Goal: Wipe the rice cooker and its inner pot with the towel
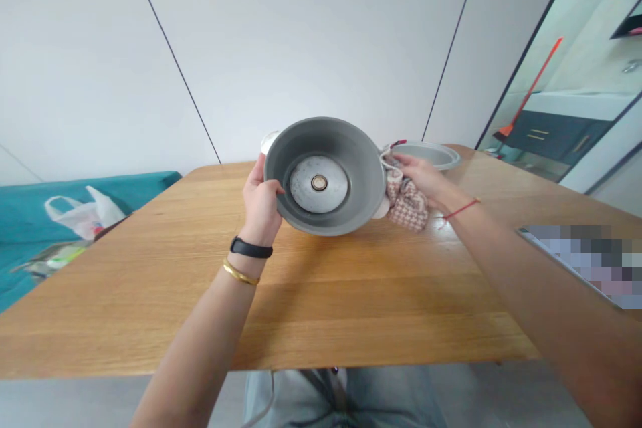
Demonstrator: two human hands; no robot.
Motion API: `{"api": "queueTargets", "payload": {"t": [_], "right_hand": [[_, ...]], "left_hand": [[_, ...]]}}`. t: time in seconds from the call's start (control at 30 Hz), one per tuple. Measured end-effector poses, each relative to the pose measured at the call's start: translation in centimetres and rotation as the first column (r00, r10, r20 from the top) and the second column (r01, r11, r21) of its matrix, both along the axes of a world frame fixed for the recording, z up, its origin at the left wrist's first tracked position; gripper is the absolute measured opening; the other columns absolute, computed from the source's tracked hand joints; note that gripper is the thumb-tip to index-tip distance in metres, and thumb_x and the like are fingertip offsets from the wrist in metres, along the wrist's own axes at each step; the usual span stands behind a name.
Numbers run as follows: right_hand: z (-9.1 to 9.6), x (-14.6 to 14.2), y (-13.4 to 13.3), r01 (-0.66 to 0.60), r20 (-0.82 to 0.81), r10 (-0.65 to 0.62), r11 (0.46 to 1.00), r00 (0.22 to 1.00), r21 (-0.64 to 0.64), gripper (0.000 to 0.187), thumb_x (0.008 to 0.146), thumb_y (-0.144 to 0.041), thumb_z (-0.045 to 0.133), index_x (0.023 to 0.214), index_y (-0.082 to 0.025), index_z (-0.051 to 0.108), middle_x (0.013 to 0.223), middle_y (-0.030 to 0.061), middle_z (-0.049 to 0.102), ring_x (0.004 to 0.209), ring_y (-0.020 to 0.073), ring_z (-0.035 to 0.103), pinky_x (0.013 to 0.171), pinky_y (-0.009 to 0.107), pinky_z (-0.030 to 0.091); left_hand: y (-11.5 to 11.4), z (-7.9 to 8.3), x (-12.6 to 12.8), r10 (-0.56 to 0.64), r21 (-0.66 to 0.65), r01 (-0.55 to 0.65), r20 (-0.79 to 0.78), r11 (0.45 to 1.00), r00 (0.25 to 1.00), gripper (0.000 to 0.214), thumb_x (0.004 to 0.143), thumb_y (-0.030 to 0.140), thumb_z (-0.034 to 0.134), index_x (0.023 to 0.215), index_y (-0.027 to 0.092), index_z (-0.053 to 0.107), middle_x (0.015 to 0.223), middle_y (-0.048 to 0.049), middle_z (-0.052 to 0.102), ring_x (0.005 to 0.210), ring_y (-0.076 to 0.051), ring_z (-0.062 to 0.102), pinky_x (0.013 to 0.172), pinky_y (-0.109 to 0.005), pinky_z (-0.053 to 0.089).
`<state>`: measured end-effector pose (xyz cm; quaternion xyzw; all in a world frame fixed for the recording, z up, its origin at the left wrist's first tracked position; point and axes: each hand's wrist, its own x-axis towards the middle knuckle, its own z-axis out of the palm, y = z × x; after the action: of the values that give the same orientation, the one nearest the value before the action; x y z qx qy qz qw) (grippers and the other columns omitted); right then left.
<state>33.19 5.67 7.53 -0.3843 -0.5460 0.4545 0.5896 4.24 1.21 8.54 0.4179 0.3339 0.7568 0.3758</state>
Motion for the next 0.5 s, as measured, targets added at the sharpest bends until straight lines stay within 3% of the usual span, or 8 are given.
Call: {"api": "queueTargets", "payload": {"t": [0.1,0.2,0.27,0.37,0.43,0.5], "right_hand": [[-3.0,-1.8,-2.2,0.053,-0.301,-0.044,0.998,0.953,0.020,0.033,0.066,-0.031,0.075,0.098,-0.023,0.076,0.103,0.0005,0.078,0.101,0.0219,0.071,0.093,0.035,0.056],[-3.7,-2.2,-2.5,0.206,-0.410,-0.153,0.974,0.899,0.090,0.035,0.067,-0.026,0.069,0.102,-0.025,0.075,0.105,-0.0016,0.077,0.103,0.0200,0.070,0.093,0.032,0.056],[-3.3,-1.5,-1.3,0.238,-0.394,-0.179,0.966,0.902,0.106,0.035,0.068,-0.024,0.065,0.102,-0.024,0.074,0.100,-0.0015,0.077,0.099,0.0196,0.071,0.091,0.032,0.057],[-2.8,0.0,2.0,0.176,-0.338,-0.135,0.980,0.931,0.093,0.025,0.069,-0.028,0.064,0.092,-0.023,0.072,0.092,-0.0007,0.075,0.092,0.0196,0.071,0.088,0.034,0.058],[-2.8,0.5,4.3,0.181,-0.320,-0.151,0.981,0.935,0.065,0.020,0.068,-0.029,0.064,0.086,-0.022,0.069,0.088,-0.0008,0.074,0.087,0.0187,0.071,0.085,0.033,0.058],[-3.1,0.4,5.8,0.293,-0.326,-0.264,0.955,0.908,0.042,0.020,0.067,-0.027,0.062,0.085,-0.021,0.068,0.087,-0.0011,0.073,0.086,0.0177,0.070,0.084,0.033,0.058]], "left_hand": [[1.2,0.0,-1.0,-0.031,-0.056,0.034,0.063,0.998,0.998,0.062,0.045,0.002,0.048,0.099,0.018,0.073,0.090,-0.0006,0.072,0.082,-0.017,0.063,0.065,-0.021,0.049],[2.3,0.2,-1.1,-0.109,-0.189,0.128,0.106,0.974,0.988,0.058,0.043,0.001,0.048,0.095,0.016,0.071,0.084,-0.0022,0.069,0.077,-0.017,0.061,0.064,-0.023,0.048],[2.8,0.4,-0.6,-0.114,-0.287,0.149,0.132,0.946,0.985,0.063,0.043,-0.001,0.048,0.100,0.017,0.069,0.084,-0.0022,0.067,0.077,-0.018,0.061,0.066,-0.026,0.050],[3.4,0.5,1.1,-0.017,-0.362,0.081,0.176,0.929,0.984,0.079,0.046,-0.005,0.052,0.120,0.022,0.061,0.091,-0.0011,0.066,0.086,-0.019,0.064,0.077,-0.030,0.053],[3.5,0.1,2.3,0.025,-0.344,0.032,0.161,0.939,0.987,0.078,0.053,-0.003,0.058,0.126,0.024,0.054,0.097,-0.0017,0.065,0.092,-0.019,0.065,0.086,-0.031,0.053],[3.3,-0.7,3.2,-0.012,-0.252,0.021,0.040,0.968,0.999,0.064,0.064,0.006,0.064,0.124,0.023,0.051,0.105,-0.0048,0.066,0.099,-0.020,0.065,0.093,-0.035,0.053]]}}
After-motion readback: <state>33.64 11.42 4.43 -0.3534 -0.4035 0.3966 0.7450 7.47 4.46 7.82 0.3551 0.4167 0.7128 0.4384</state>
